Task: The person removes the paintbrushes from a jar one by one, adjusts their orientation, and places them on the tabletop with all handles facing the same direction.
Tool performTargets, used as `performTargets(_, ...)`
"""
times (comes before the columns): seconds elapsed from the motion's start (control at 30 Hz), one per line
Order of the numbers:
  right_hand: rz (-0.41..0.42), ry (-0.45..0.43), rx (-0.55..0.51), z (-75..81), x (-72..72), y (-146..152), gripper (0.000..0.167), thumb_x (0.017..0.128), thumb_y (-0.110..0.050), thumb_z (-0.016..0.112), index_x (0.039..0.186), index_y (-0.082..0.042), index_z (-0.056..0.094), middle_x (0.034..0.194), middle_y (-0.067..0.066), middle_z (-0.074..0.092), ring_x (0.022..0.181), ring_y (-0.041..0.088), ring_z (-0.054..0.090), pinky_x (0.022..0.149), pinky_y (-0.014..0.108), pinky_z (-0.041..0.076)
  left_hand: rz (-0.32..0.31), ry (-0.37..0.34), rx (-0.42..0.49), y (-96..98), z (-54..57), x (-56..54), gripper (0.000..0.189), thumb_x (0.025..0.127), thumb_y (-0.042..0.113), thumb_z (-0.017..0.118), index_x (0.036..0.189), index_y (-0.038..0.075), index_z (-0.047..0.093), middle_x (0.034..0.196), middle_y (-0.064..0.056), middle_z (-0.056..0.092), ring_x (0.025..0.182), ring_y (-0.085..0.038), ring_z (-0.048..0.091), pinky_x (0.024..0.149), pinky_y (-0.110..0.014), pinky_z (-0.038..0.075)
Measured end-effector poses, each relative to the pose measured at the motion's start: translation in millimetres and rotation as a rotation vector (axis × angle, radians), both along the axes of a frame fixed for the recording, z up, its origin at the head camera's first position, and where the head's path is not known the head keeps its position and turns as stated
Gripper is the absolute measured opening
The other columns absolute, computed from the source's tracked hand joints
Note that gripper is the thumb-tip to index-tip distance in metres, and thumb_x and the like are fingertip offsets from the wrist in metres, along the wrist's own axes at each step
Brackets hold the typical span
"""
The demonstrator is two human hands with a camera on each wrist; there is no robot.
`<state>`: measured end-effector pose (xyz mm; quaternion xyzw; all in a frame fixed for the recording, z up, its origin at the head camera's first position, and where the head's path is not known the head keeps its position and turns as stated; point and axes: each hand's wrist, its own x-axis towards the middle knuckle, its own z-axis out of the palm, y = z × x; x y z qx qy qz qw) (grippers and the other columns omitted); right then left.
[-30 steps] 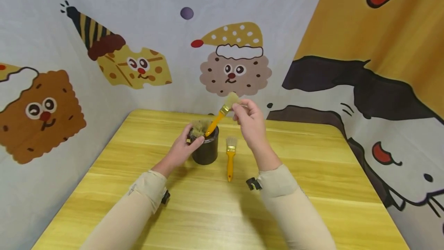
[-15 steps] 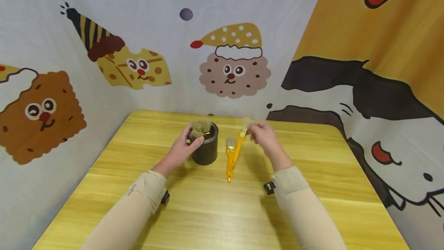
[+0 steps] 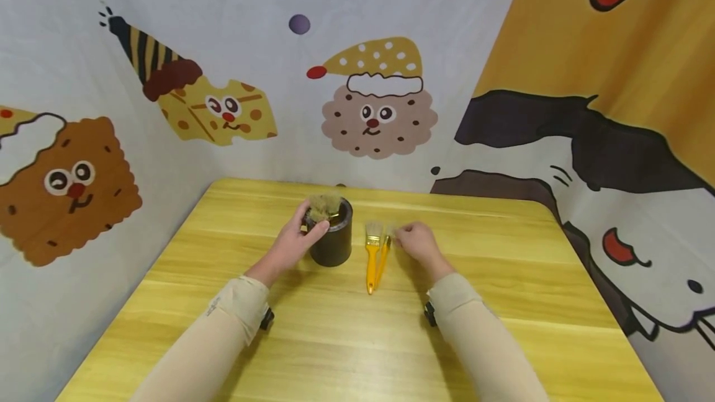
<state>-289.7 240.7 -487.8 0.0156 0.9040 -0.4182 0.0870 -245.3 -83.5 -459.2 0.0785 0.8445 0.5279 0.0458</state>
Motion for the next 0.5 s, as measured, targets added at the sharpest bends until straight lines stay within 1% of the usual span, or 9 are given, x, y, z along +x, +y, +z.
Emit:
performTargets(0.07,0.032,0.017,0.086,1.3,3.5,-6,0.051,0.107,-0.037,0.063,0.131,0.008,0.066,0.116,0.022,0.077,0.099,0.029,0.071,0.084,0.039,0.058,-0.003,0.0,0.003,-0.5,-0.5,0.1,0.091,0.094,0.083,0.056,0.169,0.049,0.015,0.179,-0.007,0.022,0.162,-0.041,0.028,0.123,-0.071,0.033)
performTargets(0.13,0.057,0.01,0.178,3.6,7.2,-12,0.062,0.103,-0.047,0.069,0.135,0.005,0.064,0.125,0.023,0.074,0.108,0.034,0.069,0.092,0.047,0.057,-0.002,0.0,0.004,-0.8,-1.0,-0.2,0.092,0.093,0.084,0.056,0.169,0.049,0.015,0.179,-0.007,0.022,0.163,-0.041,0.028,0.123,-0.071,0.033)
performTargets(0.17,0.071,0.005,0.22,5.0,9.0,-15,0.067,0.101,-0.051,0.071,0.137,0.005,0.063,0.129,0.023,0.072,0.111,0.035,0.069,0.095,0.05,0.056,-0.001,-0.001,0.005,-0.9,-1.2,-0.2,0.093,0.093,0.085,0.056,0.168,0.049,0.015,0.179,-0.007,0.022,0.163,-0.041,0.028,0.123,-0.071,0.033)
performTargets(0.23,0.087,-0.007,0.287,6.4,11.1,-21,0.072,0.098,-0.055,0.074,0.14,0.002,0.062,0.134,0.021,0.07,0.112,0.034,0.067,0.096,0.051,0.054,0.0,0.0,0.005,-0.7,-1.6,-0.7,0.093,0.093,0.085,0.056,0.168,0.049,0.016,0.179,-0.007,0.023,0.163,-0.041,0.028,0.123,-0.071,0.033)
performTargets(0.33,0.083,-0.019,0.315,6.9,12.5,-26,0.07,0.096,-0.053,0.077,0.139,-0.001,0.063,0.133,0.019,0.071,0.109,0.032,0.067,0.094,0.05,0.054,-0.001,0.003,0.004,-0.3,-2.0,-1.3,0.093,0.093,0.085,0.056,0.168,0.049,0.015,0.179,-0.007,0.023,0.162,-0.041,0.028,0.123,-0.071,0.034)
performTargets(0.5,0.078,-0.016,0.255,6.9,13.3,-25,0.061,0.097,-0.044,0.08,0.137,-0.001,0.064,0.132,0.021,0.071,0.111,0.032,0.067,0.096,0.049,0.055,0.001,0.003,0.001,0.1,-2.6,-1.9,0.093,0.092,0.085,0.055,0.168,0.05,0.015,0.179,-0.006,0.023,0.162,-0.041,0.029,0.123,-0.07,0.034)
